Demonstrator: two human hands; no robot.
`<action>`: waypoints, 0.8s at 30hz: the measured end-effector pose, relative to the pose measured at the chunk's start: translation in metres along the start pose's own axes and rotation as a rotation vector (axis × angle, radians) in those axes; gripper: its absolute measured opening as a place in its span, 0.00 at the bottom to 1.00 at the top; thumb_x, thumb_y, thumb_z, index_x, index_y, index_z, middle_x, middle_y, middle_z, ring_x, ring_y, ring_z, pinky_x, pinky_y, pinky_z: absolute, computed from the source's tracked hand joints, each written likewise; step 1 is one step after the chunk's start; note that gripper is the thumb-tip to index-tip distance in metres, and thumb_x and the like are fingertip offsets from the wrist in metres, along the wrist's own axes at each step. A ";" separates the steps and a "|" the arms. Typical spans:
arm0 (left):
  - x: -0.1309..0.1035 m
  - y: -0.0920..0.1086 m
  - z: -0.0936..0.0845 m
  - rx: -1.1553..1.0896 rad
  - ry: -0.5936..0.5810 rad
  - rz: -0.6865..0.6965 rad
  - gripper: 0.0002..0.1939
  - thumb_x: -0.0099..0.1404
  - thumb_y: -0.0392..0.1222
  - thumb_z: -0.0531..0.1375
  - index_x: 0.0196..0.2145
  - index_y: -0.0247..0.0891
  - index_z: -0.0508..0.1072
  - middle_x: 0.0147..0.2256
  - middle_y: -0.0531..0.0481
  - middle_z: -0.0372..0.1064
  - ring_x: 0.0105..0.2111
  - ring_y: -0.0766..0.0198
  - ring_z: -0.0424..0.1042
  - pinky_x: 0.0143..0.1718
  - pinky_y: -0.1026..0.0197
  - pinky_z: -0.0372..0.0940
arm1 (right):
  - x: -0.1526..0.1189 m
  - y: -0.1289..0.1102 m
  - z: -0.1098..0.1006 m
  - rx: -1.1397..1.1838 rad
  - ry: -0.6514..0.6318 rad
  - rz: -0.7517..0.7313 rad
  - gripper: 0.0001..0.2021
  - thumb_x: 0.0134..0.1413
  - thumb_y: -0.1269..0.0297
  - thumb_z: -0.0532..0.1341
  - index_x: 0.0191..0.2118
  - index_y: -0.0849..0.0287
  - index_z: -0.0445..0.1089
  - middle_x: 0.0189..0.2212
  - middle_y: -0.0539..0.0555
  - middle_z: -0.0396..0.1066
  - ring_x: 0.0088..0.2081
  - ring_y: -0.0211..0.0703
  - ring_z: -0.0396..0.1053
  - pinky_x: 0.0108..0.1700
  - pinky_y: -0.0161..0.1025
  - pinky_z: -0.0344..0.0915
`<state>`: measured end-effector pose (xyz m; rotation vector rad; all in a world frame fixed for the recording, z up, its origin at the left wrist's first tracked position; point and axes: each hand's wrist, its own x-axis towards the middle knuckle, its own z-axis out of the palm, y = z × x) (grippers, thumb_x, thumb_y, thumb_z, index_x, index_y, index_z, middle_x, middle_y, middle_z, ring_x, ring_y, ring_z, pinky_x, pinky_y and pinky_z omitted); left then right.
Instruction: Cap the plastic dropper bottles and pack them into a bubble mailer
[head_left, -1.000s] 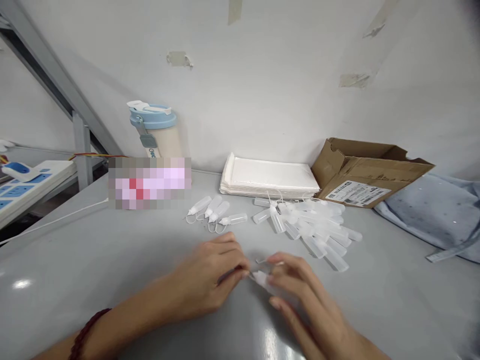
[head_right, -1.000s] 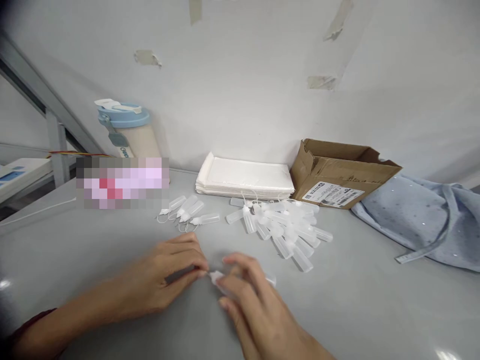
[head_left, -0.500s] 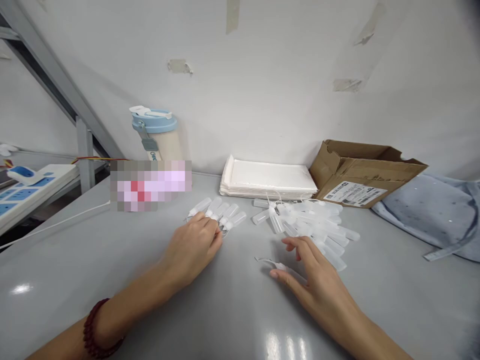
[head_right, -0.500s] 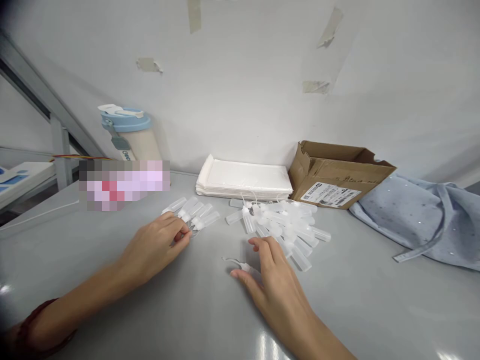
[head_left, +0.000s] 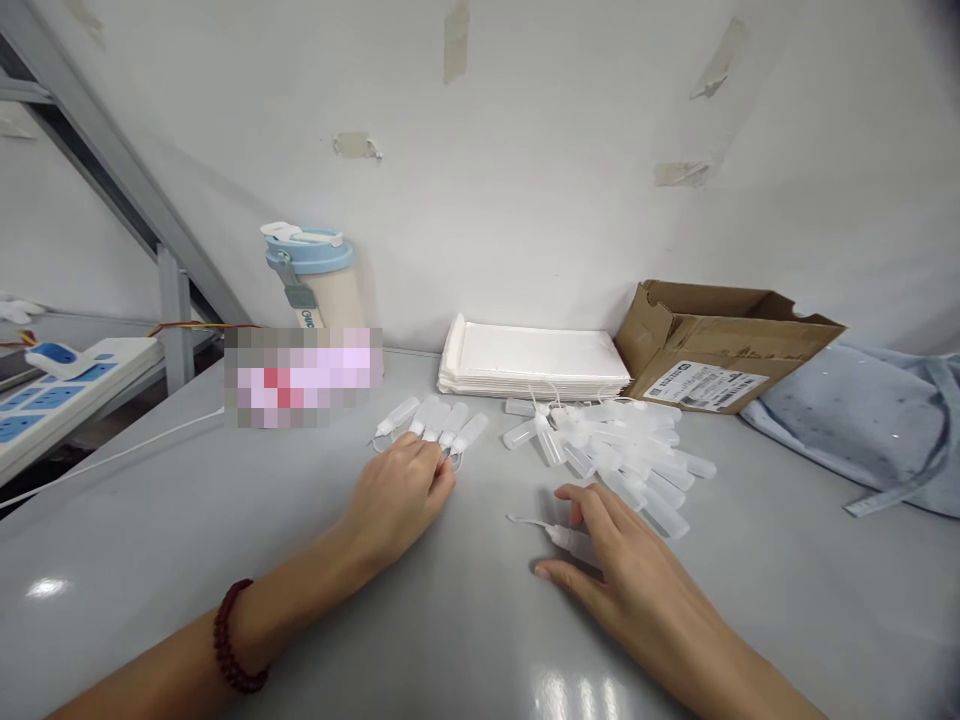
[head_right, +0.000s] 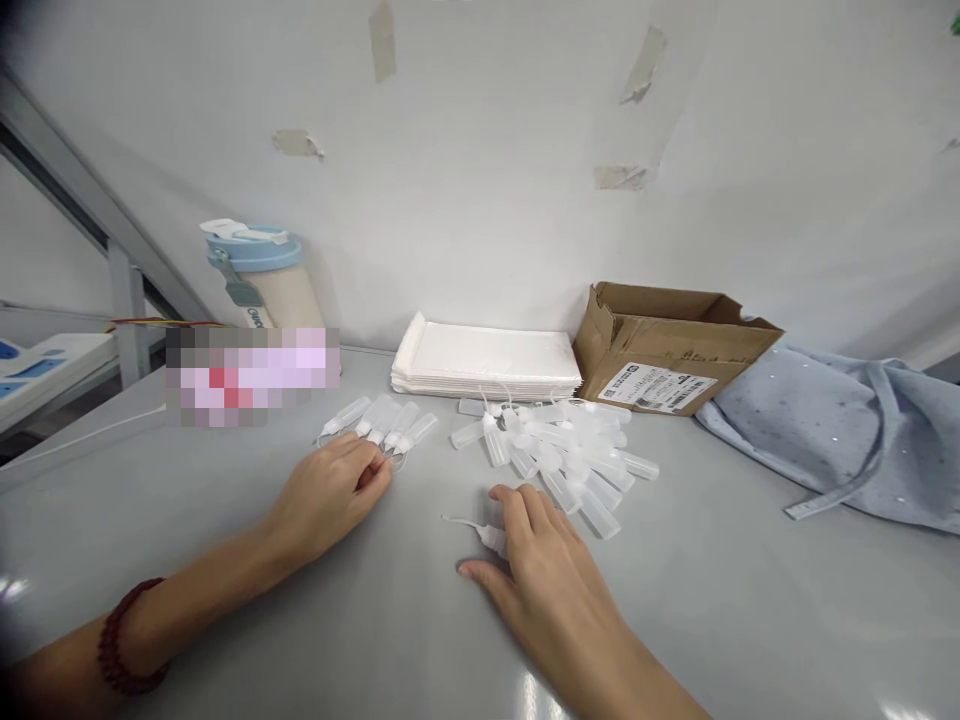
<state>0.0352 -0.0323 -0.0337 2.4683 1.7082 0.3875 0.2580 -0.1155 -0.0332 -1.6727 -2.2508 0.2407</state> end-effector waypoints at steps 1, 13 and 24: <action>0.000 0.000 0.000 -0.002 0.006 0.001 0.13 0.62 0.34 0.51 0.20 0.38 0.59 0.23 0.51 0.63 0.28 0.62 0.64 0.25 0.63 0.53 | 0.000 0.001 0.000 -0.017 0.003 0.001 0.19 0.51 0.65 0.64 0.47 0.58 0.58 0.37 0.56 0.67 0.39 0.52 0.70 0.35 0.47 0.70; -0.006 0.002 -0.008 -0.179 -0.005 0.061 0.13 0.63 0.38 0.49 0.20 0.38 0.62 0.19 0.53 0.62 0.24 0.65 0.62 0.25 0.64 0.55 | 0.001 -0.004 -0.001 0.102 0.075 -0.065 0.06 0.63 0.67 0.48 0.38 0.59 0.61 0.31 0.55 0.66 0.30 0.45 0.68 0.29 0.43 0.66; -0.022 0.017 -0.016 -0.661 -0.364 0.274 0.14 0.64 0.39 0.54 0.47 0.40 0.67 0.30 0.54 0.70 0.26 0.68 0.65 0.29 0.66 0.62 | -0.003 -0.007 0.004 0.286 0.048 -0.048 0.07 0.65 0.66 0.45 0.42 0.56 0.59 0.34 0.53 0.64 0.28 0.41 0.67 0.29 0.40 0.66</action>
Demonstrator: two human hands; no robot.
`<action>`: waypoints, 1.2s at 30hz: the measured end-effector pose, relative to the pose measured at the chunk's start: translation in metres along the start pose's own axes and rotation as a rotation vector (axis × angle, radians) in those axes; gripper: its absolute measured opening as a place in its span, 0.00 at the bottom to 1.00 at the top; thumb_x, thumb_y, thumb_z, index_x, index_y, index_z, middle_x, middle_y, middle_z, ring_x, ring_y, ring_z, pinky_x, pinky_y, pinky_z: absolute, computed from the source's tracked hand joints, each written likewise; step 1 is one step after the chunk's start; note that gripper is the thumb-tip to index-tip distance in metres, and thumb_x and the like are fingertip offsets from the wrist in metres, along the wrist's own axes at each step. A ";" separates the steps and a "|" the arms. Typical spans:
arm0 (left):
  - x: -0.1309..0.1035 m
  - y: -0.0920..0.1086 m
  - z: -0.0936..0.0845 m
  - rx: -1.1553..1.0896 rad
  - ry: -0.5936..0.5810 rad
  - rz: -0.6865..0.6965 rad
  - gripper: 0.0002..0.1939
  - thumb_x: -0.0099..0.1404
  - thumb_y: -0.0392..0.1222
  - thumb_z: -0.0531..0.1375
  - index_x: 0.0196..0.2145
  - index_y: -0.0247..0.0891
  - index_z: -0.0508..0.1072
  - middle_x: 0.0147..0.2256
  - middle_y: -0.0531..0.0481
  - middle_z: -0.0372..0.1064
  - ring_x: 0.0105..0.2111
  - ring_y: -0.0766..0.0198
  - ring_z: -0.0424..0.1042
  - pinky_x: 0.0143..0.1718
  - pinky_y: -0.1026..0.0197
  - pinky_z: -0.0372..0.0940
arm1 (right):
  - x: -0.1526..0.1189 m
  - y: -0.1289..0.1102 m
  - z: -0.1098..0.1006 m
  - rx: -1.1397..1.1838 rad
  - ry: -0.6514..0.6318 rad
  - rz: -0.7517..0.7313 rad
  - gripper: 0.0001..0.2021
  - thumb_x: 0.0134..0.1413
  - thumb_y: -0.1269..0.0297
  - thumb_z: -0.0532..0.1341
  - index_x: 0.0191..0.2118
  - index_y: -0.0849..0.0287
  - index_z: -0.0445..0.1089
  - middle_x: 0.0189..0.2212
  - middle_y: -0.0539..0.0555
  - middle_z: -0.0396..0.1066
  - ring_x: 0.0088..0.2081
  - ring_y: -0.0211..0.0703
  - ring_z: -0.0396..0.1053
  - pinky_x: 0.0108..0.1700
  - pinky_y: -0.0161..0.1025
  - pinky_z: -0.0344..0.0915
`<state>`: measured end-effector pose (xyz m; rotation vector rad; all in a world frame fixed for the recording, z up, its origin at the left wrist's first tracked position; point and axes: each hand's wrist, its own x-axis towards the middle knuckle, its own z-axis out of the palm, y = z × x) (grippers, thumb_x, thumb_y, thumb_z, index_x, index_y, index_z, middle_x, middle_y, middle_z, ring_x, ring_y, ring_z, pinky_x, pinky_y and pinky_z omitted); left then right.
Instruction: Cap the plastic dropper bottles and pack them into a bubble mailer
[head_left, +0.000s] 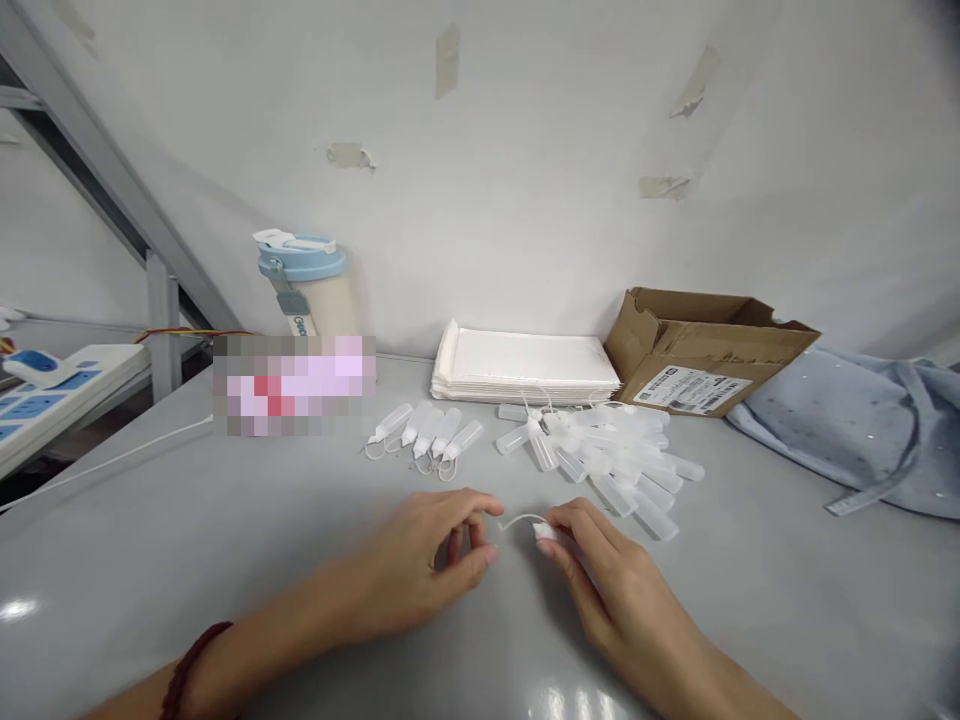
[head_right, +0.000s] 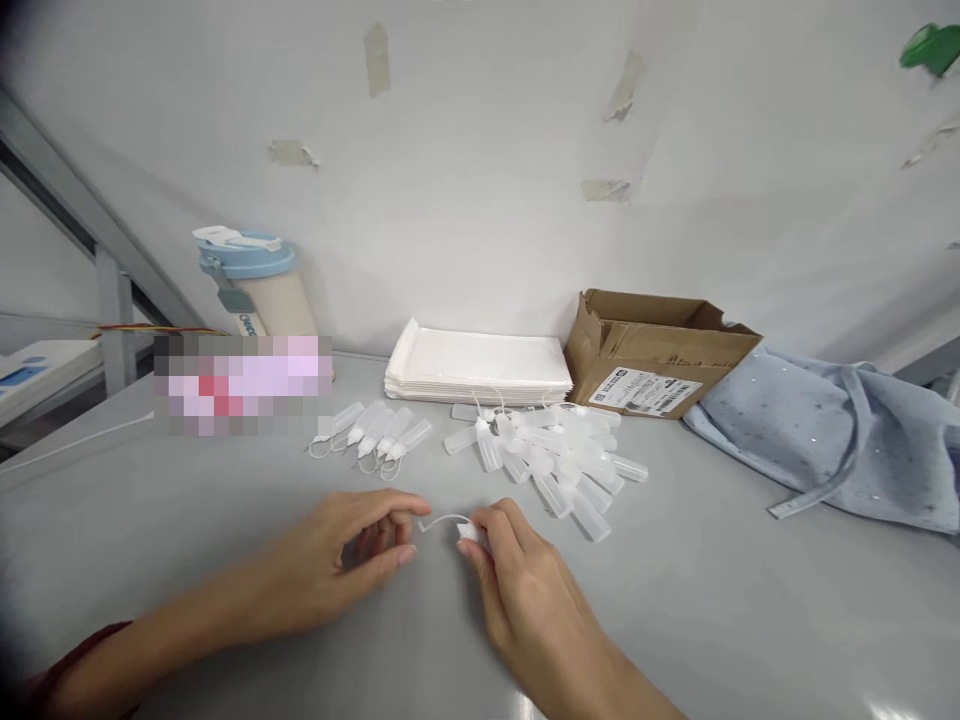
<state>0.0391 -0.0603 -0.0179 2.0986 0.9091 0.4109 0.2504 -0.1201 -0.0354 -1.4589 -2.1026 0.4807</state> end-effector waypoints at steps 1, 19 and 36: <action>0.000 0.000 0.001 0.029 0.015 0.018 0.12 0.65 0.40 0.53 0.45 0.40 0.68 0.30 0.54 0.70 0.26 0.68 0.65 0.29 0.66 0.61 | 0.001 0.001 0.000 0.004 -0.004 0.001 0.07 0.65 0.66 0.45 0.42 0.56 0.59 0.34 0.53 0.64 0.28 0.41 0.68 0.29 0.40 0.66; 0.002 0.006 0.005 0.084 0.022 0.039 0.13 0.68 0.39 0.50 0.33 0.37 0.72 0.26 0.55 0.68 0.24 0.70 0.62 0.28 0.68 0.56 | 0.000 -0.011 -0.003 0.042 -0.059 -0.070 0.06 0.64 0.68 0.46 0.41 0.57 0.58 0.34 0.53 0.65 0.30 0.40 0.69 0.32 0.38 0.68; 0.002 0.009 0.004 0.048 -0.012 0.024 0.13 0.68 0.38 0.49 0.28 0.36 0.68 0.24 0.55 0.63 0.24 0.70 0.59 0.28 0.68 0.55 | -0.002 -0.014 -0.004 0.060 -0.076 -0.029 0.06 0.64 0.68 0.46 0.42 0.56 0.58 0.35 0.53 0.64 0.31 0.40 0.68 0.32 0.38 0.67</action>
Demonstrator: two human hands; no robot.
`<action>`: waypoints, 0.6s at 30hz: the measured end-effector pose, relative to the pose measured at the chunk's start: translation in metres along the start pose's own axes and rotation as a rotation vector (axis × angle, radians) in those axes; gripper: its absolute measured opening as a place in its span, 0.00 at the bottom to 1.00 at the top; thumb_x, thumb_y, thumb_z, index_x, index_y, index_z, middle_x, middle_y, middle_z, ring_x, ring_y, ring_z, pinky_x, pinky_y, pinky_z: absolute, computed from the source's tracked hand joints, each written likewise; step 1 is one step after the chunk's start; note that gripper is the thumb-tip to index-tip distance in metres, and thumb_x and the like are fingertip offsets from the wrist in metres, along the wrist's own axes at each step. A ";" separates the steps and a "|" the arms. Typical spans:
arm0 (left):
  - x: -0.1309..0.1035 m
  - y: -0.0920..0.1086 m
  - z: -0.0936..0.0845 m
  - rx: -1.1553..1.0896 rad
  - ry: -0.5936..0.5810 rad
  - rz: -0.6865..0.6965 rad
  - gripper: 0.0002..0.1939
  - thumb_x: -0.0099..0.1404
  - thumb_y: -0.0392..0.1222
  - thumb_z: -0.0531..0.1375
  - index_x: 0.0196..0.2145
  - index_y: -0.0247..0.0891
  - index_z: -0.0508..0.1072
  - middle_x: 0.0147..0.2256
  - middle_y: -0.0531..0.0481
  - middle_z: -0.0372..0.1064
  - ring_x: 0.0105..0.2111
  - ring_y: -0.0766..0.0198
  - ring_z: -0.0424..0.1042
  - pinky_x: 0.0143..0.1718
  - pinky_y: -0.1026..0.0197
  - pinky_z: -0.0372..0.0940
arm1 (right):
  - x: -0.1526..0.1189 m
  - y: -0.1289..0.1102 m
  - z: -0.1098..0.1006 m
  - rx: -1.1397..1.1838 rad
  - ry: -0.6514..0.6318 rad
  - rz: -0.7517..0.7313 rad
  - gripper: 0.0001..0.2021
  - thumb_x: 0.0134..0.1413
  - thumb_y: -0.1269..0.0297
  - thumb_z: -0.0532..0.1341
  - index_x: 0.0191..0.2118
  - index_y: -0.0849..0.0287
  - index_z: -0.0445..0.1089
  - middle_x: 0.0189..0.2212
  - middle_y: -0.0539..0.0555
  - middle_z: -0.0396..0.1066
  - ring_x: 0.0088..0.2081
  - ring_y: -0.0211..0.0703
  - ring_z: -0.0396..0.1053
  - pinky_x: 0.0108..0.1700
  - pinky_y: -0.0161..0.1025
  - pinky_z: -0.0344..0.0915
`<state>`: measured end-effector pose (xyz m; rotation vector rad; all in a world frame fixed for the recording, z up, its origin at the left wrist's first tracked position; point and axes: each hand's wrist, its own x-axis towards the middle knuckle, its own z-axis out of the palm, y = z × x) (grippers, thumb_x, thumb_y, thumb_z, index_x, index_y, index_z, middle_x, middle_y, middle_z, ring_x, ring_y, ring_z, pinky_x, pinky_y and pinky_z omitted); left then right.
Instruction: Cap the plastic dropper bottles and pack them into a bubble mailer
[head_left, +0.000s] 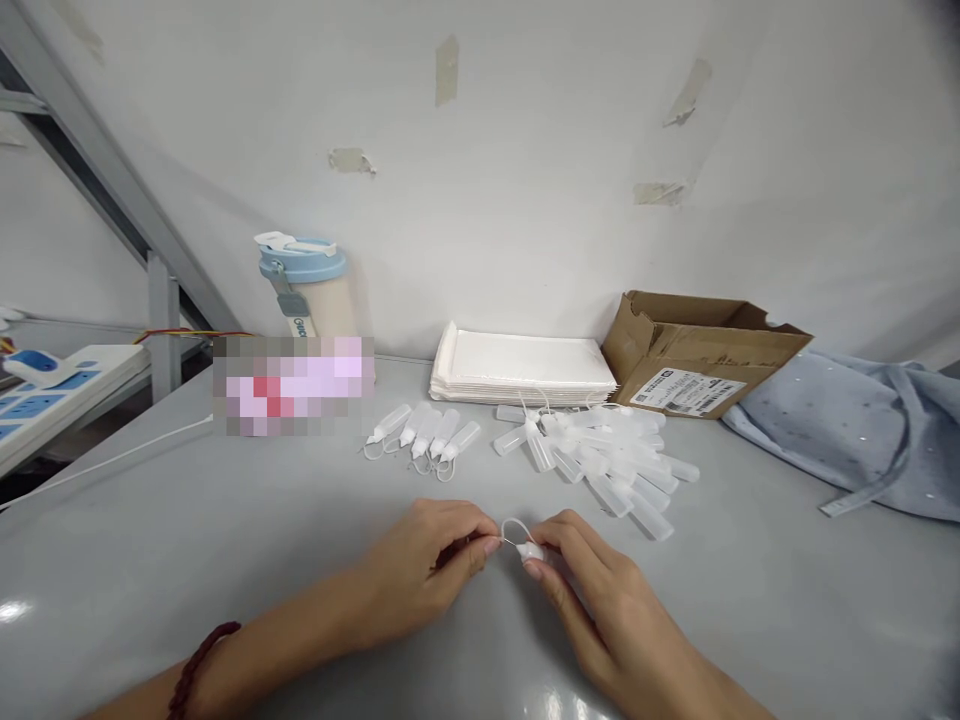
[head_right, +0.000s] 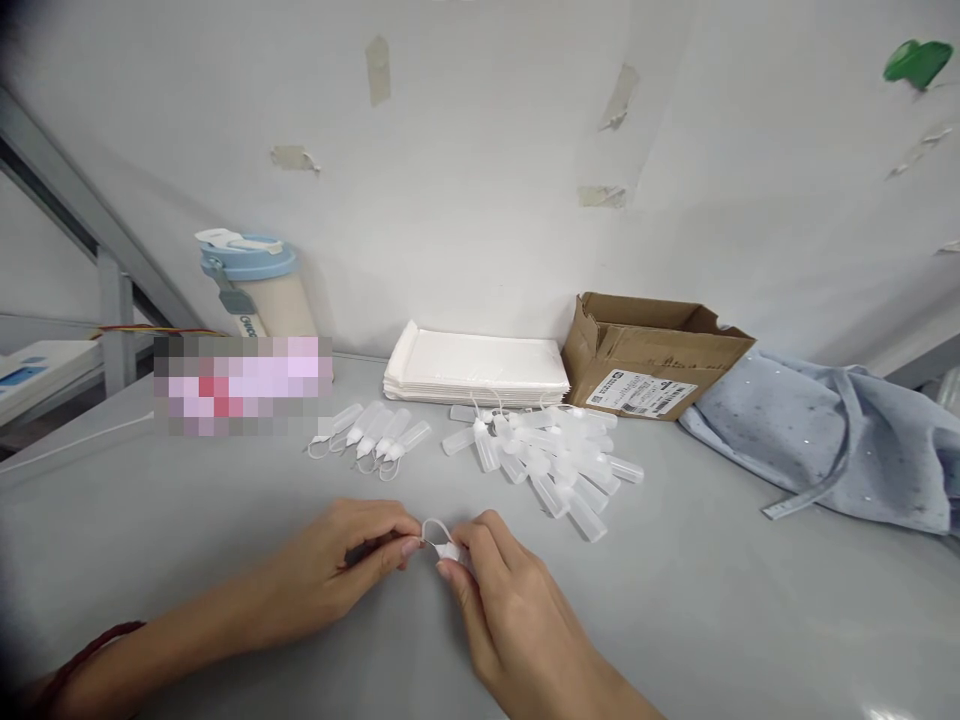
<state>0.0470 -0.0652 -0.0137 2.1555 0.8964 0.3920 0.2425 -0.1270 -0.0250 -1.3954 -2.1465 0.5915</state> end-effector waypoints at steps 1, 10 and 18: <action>0.000 0.000 0.000 -0.002 0.000 0.004 0.13 0.68 0.38 0.49 0.28 0.36 0.68 0.24 0.55 0.63 0.24 0.70 0.60 0.28 0.68 0.55 | 0.000 0.000 0.000 0.001 0.000 0.000 0.05 0.64 0.68 0.47 0.42 0.56 0.58 0.35 0.53 0.64 0.31 0.40 0.68 0.32 0.38 0.67; 0.000 -0.002 0.001 -0.008 0.009 0.013 0.13 0.68 0.39 0.48 0.30 0.36 0.69 0.25 0.55 0.65 0.25 0.69 0.61 0.29 0.67 0.56 | 0.000 0.000 0.000 -0.005 0.006 -0.022 0.05 0.64 0.68 0.47 0.41 0.56 0.58 0.34 0.53 0.65 0.30 0.40 0.68 0.31 0.37 0.68; 0.000 0.001 0.000 -0.011 0.001 0.015 0.13 0.66 0.37 0.49 0.27 0.36 0.68 0.23 0.55 0.62 0.23 0.70 0.59 0.26 0.68 0.54 | 0.000 -0.002 -0.002 -0.015 -0.001 -0.035 0.06 0.64 0.68 0.46 0.40 0.56 0.58 0.34 0.53 0.65 0.30 0.40 0.68 0.32 0.37 0.68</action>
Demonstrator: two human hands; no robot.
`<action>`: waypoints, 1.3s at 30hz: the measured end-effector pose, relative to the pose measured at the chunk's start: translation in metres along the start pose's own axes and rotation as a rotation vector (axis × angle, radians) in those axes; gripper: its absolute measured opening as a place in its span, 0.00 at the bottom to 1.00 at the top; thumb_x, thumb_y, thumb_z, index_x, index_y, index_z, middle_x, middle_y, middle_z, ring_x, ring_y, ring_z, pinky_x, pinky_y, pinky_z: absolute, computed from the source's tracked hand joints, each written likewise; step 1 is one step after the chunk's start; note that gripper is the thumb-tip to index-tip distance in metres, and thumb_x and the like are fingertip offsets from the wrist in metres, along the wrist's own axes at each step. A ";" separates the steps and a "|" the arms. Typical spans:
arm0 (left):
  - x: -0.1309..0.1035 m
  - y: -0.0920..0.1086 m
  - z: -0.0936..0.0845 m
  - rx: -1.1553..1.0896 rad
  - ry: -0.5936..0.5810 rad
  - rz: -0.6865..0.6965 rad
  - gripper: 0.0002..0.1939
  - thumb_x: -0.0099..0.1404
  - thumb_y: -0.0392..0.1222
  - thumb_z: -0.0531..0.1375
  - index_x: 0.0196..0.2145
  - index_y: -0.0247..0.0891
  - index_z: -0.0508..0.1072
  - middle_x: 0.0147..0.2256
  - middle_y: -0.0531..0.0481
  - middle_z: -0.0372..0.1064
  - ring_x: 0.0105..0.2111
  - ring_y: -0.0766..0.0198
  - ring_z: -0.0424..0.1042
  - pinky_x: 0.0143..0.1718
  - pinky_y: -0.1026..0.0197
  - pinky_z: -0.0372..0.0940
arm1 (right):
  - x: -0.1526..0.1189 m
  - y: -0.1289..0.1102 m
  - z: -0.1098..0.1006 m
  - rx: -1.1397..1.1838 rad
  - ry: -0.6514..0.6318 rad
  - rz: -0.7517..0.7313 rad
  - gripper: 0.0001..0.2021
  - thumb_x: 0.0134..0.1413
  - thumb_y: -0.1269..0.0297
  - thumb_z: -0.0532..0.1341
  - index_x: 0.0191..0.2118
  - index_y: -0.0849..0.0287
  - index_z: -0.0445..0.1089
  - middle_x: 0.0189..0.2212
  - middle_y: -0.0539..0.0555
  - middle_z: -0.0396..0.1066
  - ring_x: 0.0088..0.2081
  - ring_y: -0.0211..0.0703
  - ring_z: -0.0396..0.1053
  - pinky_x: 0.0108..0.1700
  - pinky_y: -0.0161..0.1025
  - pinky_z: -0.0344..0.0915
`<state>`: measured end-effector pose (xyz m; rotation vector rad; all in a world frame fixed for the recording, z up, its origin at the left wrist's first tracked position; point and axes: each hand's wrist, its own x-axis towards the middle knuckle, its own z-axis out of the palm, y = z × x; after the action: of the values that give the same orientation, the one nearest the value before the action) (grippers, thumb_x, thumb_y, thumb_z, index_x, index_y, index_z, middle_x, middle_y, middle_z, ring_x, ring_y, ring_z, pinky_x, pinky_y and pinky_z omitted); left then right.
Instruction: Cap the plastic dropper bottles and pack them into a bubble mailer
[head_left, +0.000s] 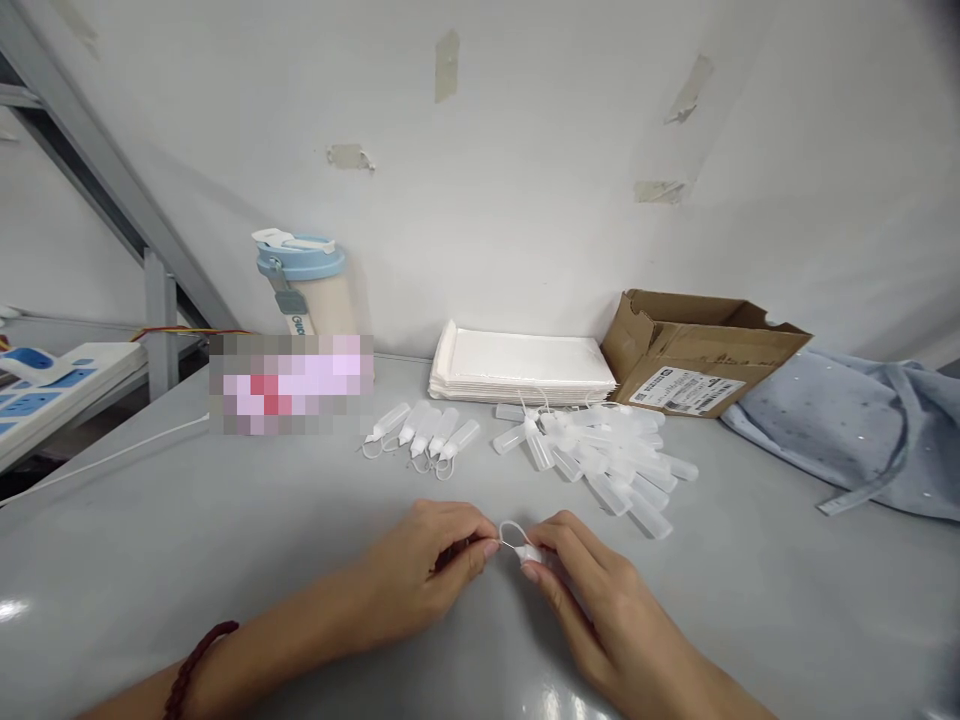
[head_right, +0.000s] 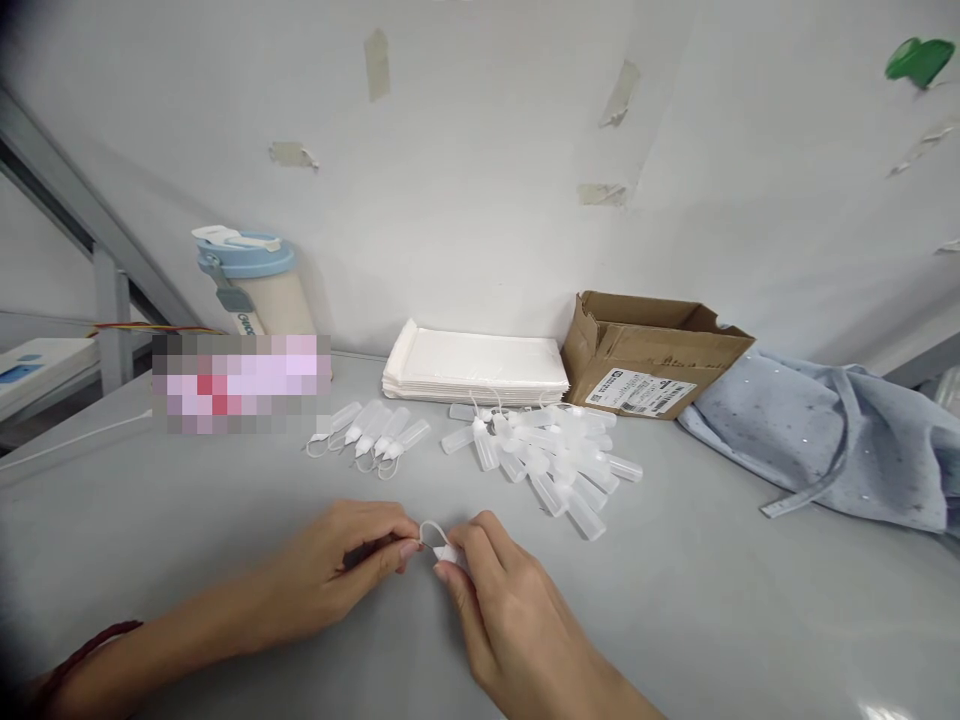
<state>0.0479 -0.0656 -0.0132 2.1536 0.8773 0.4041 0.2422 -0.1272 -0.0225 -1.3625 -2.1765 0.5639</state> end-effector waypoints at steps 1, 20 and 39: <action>0.000 0.000 0.000 0.004 -0.002 0.004 0.13 0.66 0.37 0.49 0.27 0.36 0.68 0.23 0.56 0.62 0.23 0.70 0.58 0.25 0.68 0.54 | 0.000 0.000 0.000 -0.007 0.000 -0.008 0.06 0.64 0.68 0.46 0.39 0.56 0.58 0.33 0.53 0.65 0.30 0.40 0.68 0.32 0.38 0.68; -0.003 -0.003 0.001 -0.022 0.002 0.038 0.11 0.66 0.37 0.49 0.28 0.37 0.67 0.23 0.56 0.62 0.23 0.70 0.59 0.26 0.69 0.54 | 0.002 0.002 0.001 0.058 0.025 -0.034 0.06 0.63 0.70 0.47 0.41 0.57 0.59 0.35 0.54 0.63 0.32 0.41 0.68 0.33 0.39 0.68; -0.003 -0.003 0.000 0.037 -0.064 0.081 0.11 0.68 0.38 0.47 0.27 0.37 0.62 0.25 0.55 0.60 0.25 0.69 0.59 0.29 0.67 0.54 | 0.001 0.005 -0.005 0.069 -0.020 -0.107 0.07 0.63 0.72 0.48 0.43 0.60 0.61 0.36 0.56 0.63 0.33 0.41 0.66 0.34 0.39 0.67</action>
<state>0.0439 -0.0663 -0.0158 2.2287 0.7694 0.3605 0.2486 -0.1241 -0.0215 -1.2012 -2.2097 0.6081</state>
